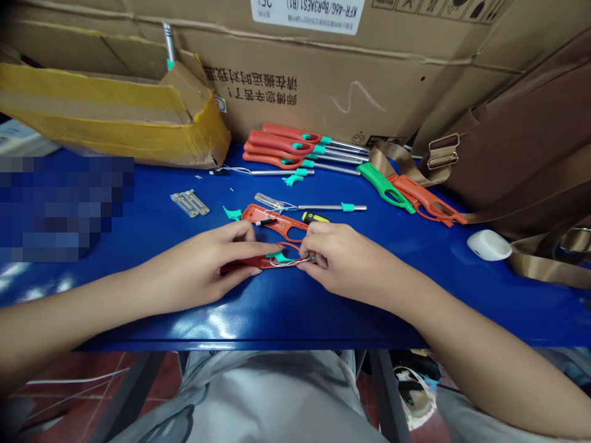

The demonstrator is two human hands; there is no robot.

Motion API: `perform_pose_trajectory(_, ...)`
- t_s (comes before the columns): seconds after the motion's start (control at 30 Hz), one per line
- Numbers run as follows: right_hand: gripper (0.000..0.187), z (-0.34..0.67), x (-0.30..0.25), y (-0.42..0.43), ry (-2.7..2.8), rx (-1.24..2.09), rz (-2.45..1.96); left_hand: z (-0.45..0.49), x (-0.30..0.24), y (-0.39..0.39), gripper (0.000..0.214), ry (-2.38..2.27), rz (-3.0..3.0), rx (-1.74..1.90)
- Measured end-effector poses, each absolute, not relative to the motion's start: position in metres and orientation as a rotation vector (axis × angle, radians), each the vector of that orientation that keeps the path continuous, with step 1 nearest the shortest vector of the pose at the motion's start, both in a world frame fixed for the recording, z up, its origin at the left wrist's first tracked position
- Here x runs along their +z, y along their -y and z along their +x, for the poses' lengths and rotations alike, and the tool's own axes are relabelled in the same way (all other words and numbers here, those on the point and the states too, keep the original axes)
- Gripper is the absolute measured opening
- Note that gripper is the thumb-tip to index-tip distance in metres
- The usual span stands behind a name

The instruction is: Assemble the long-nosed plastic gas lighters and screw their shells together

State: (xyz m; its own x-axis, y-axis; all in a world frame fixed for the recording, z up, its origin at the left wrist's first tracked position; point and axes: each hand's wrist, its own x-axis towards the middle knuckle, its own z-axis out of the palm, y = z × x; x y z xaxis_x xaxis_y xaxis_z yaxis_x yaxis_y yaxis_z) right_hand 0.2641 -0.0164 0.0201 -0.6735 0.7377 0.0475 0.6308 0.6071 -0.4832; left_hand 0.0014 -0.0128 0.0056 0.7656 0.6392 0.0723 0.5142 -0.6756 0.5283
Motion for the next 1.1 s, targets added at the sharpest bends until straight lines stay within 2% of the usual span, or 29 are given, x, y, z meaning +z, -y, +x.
perform_pose_trajectory(0.53,0.004,0.2627,0.0224,0.0193,2.667,0.722,-1.243,0.0006,0.0041,0.0123,0.048,-0.848,2.483,0.377)
perform_pose_trajectory(0.9,0.006,0.2623,0.0213,0.0193,2.743,0.633,-1.165,0.0000,0.0027,0.0118,0.050,-0.847,2.478,0.375)
perform_pose_trajectory(1.1,0.019,0.2668,0.0230,0.0176,2.859,0.511,-0.998,0.0007,0.0044,0.0123,0.046,-0.853,2.482,0.364)
